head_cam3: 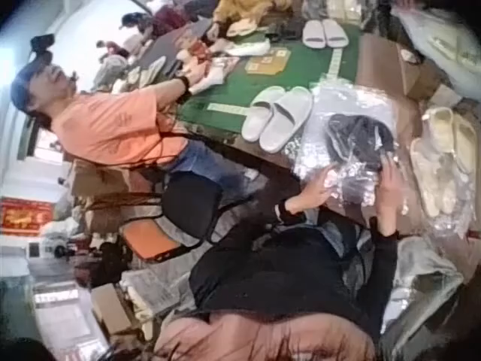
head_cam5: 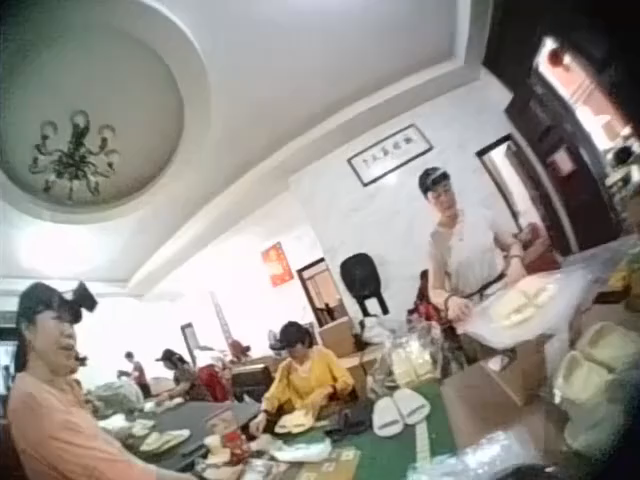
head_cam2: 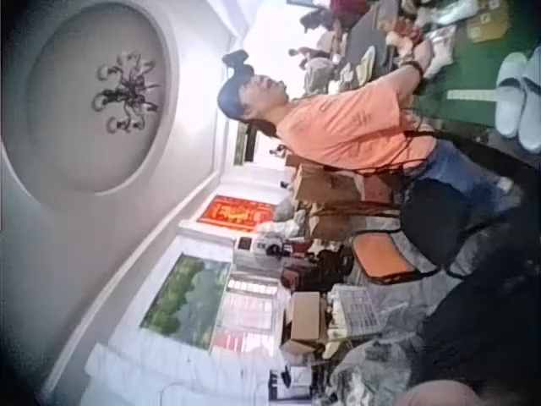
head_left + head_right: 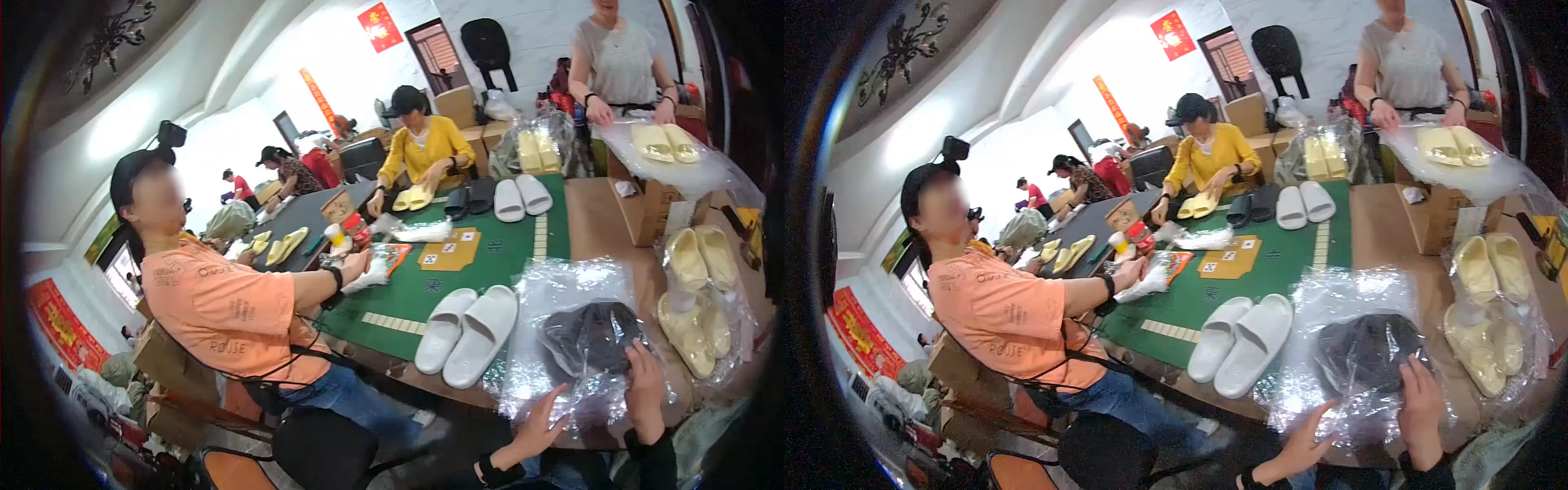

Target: The recorder is packaging finished slippers into plastic bags and placing them into a large collection bag.

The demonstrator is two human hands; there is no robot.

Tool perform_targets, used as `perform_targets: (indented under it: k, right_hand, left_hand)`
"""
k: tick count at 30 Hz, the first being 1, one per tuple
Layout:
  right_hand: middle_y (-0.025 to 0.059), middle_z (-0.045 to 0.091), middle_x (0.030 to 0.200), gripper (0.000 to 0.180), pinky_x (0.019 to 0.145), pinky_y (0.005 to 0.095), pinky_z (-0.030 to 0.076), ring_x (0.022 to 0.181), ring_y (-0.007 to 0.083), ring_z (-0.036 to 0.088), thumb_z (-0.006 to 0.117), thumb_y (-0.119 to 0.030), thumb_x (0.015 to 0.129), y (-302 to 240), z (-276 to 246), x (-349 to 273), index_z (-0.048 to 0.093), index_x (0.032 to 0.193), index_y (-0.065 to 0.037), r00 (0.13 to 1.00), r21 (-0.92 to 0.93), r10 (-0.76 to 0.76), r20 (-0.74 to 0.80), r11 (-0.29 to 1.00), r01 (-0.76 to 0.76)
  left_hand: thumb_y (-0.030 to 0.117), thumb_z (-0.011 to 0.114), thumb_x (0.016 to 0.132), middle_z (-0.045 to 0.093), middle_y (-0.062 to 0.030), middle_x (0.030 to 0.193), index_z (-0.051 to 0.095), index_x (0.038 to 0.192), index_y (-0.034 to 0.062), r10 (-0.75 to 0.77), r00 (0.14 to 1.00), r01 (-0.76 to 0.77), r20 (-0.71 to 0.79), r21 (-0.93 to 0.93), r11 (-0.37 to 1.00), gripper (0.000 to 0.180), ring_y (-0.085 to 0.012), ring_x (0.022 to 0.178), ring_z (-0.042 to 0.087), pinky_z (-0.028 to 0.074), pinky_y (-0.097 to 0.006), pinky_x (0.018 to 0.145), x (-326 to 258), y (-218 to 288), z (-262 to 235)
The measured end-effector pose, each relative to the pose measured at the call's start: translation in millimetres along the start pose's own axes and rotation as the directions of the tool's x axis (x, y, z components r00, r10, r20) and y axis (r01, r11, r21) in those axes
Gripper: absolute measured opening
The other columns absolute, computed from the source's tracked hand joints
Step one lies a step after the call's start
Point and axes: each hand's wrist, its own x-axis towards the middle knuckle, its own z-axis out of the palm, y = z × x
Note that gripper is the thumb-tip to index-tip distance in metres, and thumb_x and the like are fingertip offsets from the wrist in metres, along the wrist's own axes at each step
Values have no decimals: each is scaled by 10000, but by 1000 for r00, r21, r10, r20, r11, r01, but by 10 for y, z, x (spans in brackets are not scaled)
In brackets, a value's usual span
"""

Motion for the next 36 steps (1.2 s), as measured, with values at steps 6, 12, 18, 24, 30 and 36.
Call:
perform_targets:
  k: [6, 12, 18, 24, 30, 36]
  right_hand:
    - [169, 569, 1229, 412, 831, 433, 465, 1003, 376, 572, 520, 66, 700, -154, -58, 157, 551, 1102, -19, 994, -46, -67, -82, 997, 63]
    - [162, 576, 1220, 430, 822, 427, 469, 1012, 363, 576, 548, 48, 674, -195, -113, 183, 550, 1098, -23, 991, -19, -107, -77, 994, 106]
    - [159, 587, 1205, 409, 818, 420, 470, 989, 347, 587, 557, 45, 678, -157, -159, 239, 562, 1080, -30, 988, -11, -134, -73, 991, 134]
    - [146, 605, 1181, 382, 785, 397, 486, 948, 336, 605, 557, 53, 676, -189, -366, 322, 572, 1047, -40, 983, 32, -181, -29, 983, 182]
    - [143, 626, 1144, 383, 759, 389, 500, 923, 329, 625, 579, 50, 650, -286, -403, 285, 582, 1017, -60, 971, 109, -240, -13, 965, 240]
    - [130, 638, 1129, 344, 757, 386, 512, 951, 304, 634, 622, -24, 709, -264, -431, 261, 584, 1045, -82, 972, 132, -233, 42, 965, 226]
  left_hand:
    - [256, 525, 909, 292, -185, 1476, 456, 1343, 84, 93, 989, -151, 118, 772, 618, 471, -369, 1385, 231, 202, -489, 1117, -77, -219, -79]
    - [367, 536, 894, 291, -166, 1487, 456, 1364, 159, -186, 966, -108, 180, 933, 343, 519, -383, 1385, 225, 190, -554, 1092, -2, -82, -46]
    - [357, 612, 818, 231, -183, 1512, 556, 1245, 128, 27, 982, -181, 189, 882, 436, 488, -411, 1394, 186, 183, -564, 1097, -55, -244, -91]
    - [337, 566, 840, 376, -154, 1426, 484, 1324, 165, 72, 981, -193, 180, 874, 446, 521, -382, 1357, 266, 174, -544, 1108, -94, -255, -103]
    - [359, 574, 851, 518, -125, 1250, 568, 1218, 159, -56, 977, -163, 205, 892, 423, 419, -369, 1283, 367, 197, -546, 1105, -115, -207, -112]
    - [348, 558, 843, 614, -114, 1103, 639, 1128, 155, -184, 934, -205, 306, 882, 425, 354, -363, 1070, 537, 318, -599, 996, -36, -226, -90]
